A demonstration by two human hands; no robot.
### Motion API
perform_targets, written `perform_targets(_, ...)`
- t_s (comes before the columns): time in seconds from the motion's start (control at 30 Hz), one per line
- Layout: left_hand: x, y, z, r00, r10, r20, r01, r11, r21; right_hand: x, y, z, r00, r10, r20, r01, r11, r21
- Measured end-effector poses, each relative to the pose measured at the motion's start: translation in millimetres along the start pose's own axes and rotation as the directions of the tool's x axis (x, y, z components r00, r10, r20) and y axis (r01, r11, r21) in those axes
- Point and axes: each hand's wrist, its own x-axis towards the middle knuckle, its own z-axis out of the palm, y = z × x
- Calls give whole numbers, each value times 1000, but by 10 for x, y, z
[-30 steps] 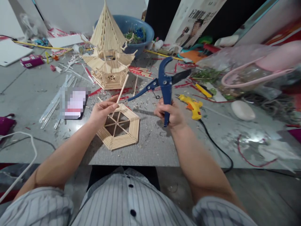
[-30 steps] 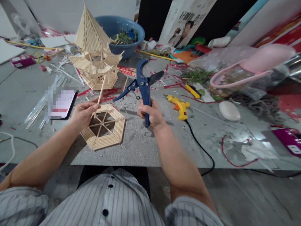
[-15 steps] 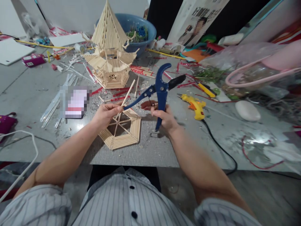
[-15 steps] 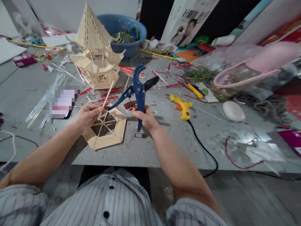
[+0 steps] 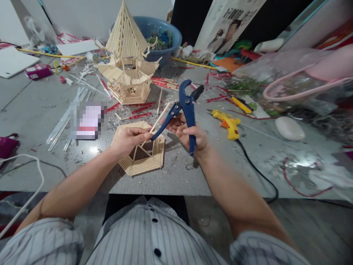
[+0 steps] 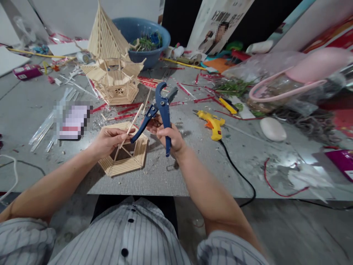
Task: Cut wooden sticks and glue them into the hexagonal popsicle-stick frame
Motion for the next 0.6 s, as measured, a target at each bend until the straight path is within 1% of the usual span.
perform_targets(0.1, -8, -15, 12, 999, 5, 39, -5, 1000, 11, -43, -70, 71, 999, 15, 31, -17, 997, 76)
perform_targets(0.2, -12, 3, 4, 999, 9, 38, -10, 999, 49, -76, -129, 114, 998, -3, 58, -3, 995, 99)
perform_targets(0.23, -10, 15, -5, 1000, 17, 22, -19, 998, 68, -80, -146, 108, 999, -17, 44, 13, 997, 82)
perform_targets(0.27, -5, 27, -19, 1000, 30, 1, -30, 996, 82, -81, -158, 87, 999, -35, 3, 35, 998, 51)
perform_targets(0.33, 13, 45, -55, 994, 72, -81, -66, 995, 80, -69, -156, 5, 984, -90, -157, 82, 995, -55)
perform_targets(0.37, 26, 50, -76, 988, 86, -126, -80, 995, 52, -59, -140, -52, 956, -126, -264, 97, 988, -123)
perform_targets(0.4, 41, 51, -96, 980, 100, -170, -98, 995, 22, -47, -114, -112, 917, -163, -364, 96, 976, -196)
perform_targets(0.43, 57, 49, -115, 972, 116, -206, -119, 993, -2, -33, -79, -172, 877, -184, -444, 67, 961, -267)
perform_targets(0.47, 73, 44, -131, 963, 133, -236, -140, 990, -15, -20, -38, -225, 844, -196, -499, 19, 941, -338)
perform_targets(0.53, 102, 29, -155, 945, 177, -274, -185, 983, -2, 5, 46, -297, 804, -251, -539, -62, 866, -496)
perform_targets(0.57, 113, 21, -164, 939, 203, -278, -206, 978, 20, 15, 84, -312, 799, -296, -524, -83, 808, -583)
perform_targets(0.6, 122, 14, -171, 933, 233, -274, -228, 972, 50, 23, 116, -313, 805, -345, -483, -83, 740, -667)
